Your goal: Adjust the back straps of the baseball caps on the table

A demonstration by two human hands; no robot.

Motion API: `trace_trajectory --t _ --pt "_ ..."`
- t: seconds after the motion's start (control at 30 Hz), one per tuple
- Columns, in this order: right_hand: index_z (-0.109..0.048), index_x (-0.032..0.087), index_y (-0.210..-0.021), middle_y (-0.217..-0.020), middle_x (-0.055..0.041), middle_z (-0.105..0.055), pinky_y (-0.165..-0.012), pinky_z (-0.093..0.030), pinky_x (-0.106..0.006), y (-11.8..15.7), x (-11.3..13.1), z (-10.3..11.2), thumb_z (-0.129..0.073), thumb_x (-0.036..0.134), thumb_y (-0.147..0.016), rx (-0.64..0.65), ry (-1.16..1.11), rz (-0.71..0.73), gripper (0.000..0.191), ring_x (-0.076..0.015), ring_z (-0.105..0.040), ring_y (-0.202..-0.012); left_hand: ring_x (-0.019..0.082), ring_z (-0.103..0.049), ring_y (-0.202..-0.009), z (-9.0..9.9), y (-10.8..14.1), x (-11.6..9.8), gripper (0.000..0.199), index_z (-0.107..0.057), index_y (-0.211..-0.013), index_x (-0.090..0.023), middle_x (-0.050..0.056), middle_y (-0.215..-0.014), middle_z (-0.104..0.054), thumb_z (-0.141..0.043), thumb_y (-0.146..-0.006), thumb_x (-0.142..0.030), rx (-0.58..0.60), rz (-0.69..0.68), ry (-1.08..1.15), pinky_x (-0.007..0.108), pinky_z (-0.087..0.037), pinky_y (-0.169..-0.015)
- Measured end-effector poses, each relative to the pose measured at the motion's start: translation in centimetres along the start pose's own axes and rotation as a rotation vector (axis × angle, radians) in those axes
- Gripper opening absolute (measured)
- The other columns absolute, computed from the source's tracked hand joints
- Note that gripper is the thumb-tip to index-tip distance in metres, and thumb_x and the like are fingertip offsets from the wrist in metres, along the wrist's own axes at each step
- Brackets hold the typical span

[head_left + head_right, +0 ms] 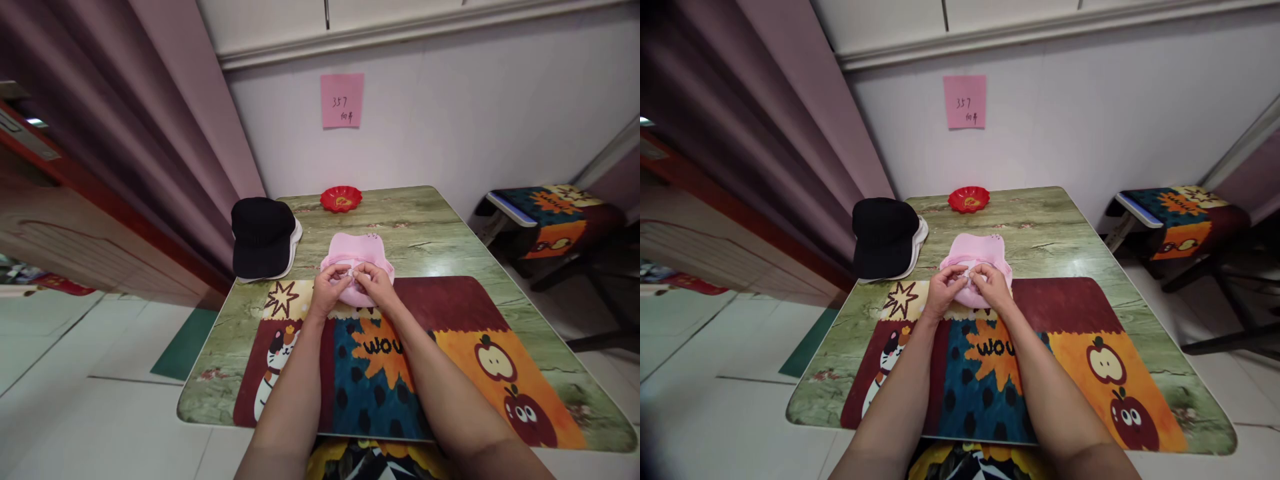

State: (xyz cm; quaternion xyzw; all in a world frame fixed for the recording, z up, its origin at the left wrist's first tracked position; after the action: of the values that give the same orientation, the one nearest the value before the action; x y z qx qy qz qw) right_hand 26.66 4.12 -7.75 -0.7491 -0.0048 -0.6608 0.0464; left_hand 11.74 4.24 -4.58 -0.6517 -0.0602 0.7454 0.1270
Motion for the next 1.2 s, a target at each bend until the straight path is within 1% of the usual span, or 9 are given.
trace_trajectory --t 0.23,0.47,0.63,0.77,0.83,0.93,1.03,1.13,1.2 --pt "-0.060 0.021 -0.079 -0.059 0.0049 -0.056 -0.048 -0.040 -0.024 0.0 -0.2 0.0 -0.073 0.055 -0.077 -0.012 -0.019 -0.011 0.037 -0.0100 -0.047 -0.048 0.019 -0.067 -0.085 -0.1 0.0 -0.3 0.027 -0.077 -0.100 -0.017 0.007 -0.095 -0.076 -0.077 -0.075 -0.028 0.009 -0.015 0.002 0.034 -0.053 -0.084" --pt "-0.064 0.020 -0.080 -0.063 0.0029 -0.059 -0.050 -0.043 -0.025 0.2 0.0 0.1 -0.074 0.055 -0.076 -0.046 -0.016 -0.004 0.036 -0.0109 -0.050 -0.050 0.021 -0.068 -0.091 -0.1 -0.1 -0.2 0.024 -0.076 -0.097 -0.018 0.007 -0.096 -0.075 -0.077 -0.076 -0.028 0.000 -0.030 -0.011 0.036 -0.053 -0.087" --pt "-0.066 0.020 -0.084 -0.069 0.0012 -0.064 -0.049 -0.044 -0.026 0.3 0.2 0.1 -0.075 0.055 -0.075 -0.082 -0.013 -0.005 0.037 -0.0109 -0.050 -0.050 0.019 -0.068 -0.087 -0.1 0.0 -0.1 0.035 -0.070 -0.106 -0.018 0.005 -0.092 -0.072 -0.080 -0.074 -0.030 -0.042 -0.031 0.036 0.032 -0.052 -0.084" --pt "-0.065 0.021 -0.081 -0.070 0.0004 -0.064 -0.049 -0.044 -0.026 0.2 0.3 0.1 -0.075 0.055 -0.076 -0.086 0.014 0.011 0.036 -0.0117 -0.051 -0.051 0.016 -0.064 -0.079 -0.3 0.1 -0.2 0.021 -0.066 -0.090 -0.018 0.003 -0.084 -0.067 -0.073 -0.082 -0.036 -0.033 -0.037 0.065 0.028 -0.050 -0.078" --pt "-0.066 0.020 -0.082 -0.072 -0.0007 -0.065 -0.051 -0.046 -0.027 0.3 0.6 0.1 -0.074 0.052 -0.078 -0.081 0.048 0.043 0.033 -0.0124 -0.053 -0.053 0.015 -0.060 -0.075 -0.3 0.1 -0.2 0.019 -0.066 -0.084 -0.018 0.002 -0.080 -0.065 -0.069 -0.086 -0.037 -0.027 -0.037 0.055 0.028 -0.049 -0.075" --pt "-0.069 0.020 -0.096 -0.076 -0.0014 -0.066 -0.058 -0.049 -0.028 0.5 1.3 0.1 -0.070 0.048 -0.082 -0.074 0.124 0.119 0.031 -0.0146 -0.058 -0.059 0.014 -0.057 -0.071 -0.3 0.0 0.0 0.019 -0.066 -0.082 -0.018 0.001 -0.076 -0.064 -0.068 -0.085 -0.036 -0.045 -0.023 0.058 0.027 -0.047 -0.071" --pt "-0.069 0.021 -0.117 -0.084 -0.0028 -0.071 -0.074 -0.054 -0.033 0.9 2.4 -0.3 -0.069 0.040 -0.085 -0.021 0.246 0.243 0.037 -0.0194 -0.066 -0.074 0.014 -0.056 -0.069 -0.3 0.1 0.1 0.018 -0.065 -0.079 -0.018 0.000 -0.074 -0.062 -0.068 -0.084 -0.035 -0.052 -0.007 0.059 0.026 -0.046 -0.069" --pt "-0.070 0.025 -0.119 -0.108 -0.0064 -0.076 -0.094 -0.053 -0.040 1.2 3.1 -0.9 -0.070 0.034 -0.085 0.029 0.366 0.360 0.036 -0.0251 -0.070 -0.100 0.014 -0.056 -0.069 -0.2 0.1 -0.1 0.015 -0.064 -0.078 -0.018 -0.001 -0.073 -0.062 -0.067 -0.083 -0.032 -0.069 -0.006 0.036 0.026 -0.046 -0.069" --pt "-0.072 0.026 -0.115 -0.116 -0.0066 -0.076 -0.101 -0.051 -0.042 1.3 3.3 -1.0 -0.068 0.031 -0.086 0.019 0.406 0.395 0.030 -0.0264 -0.069 -0.110 0.014 -0.056 -0.069 -0.1 0.2 -0.2 0.013 -0.064 -0.077 -0.018 -0.001 -0.073 -0.062 -0.066 -0.083 -0.029 -0.087 -0.018 0.008 0.026 -0.047 -0.070"
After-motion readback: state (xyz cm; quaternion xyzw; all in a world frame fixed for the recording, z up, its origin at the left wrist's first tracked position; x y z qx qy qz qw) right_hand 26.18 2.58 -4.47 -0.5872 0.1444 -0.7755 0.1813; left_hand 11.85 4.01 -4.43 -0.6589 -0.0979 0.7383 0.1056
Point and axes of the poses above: each hand's wrist, its own y-axis away from the middle knuckle, its own z-axis out of the back of the hand, x = y × z, the point moved 7 cm from there along -y, towards the middle knuckle
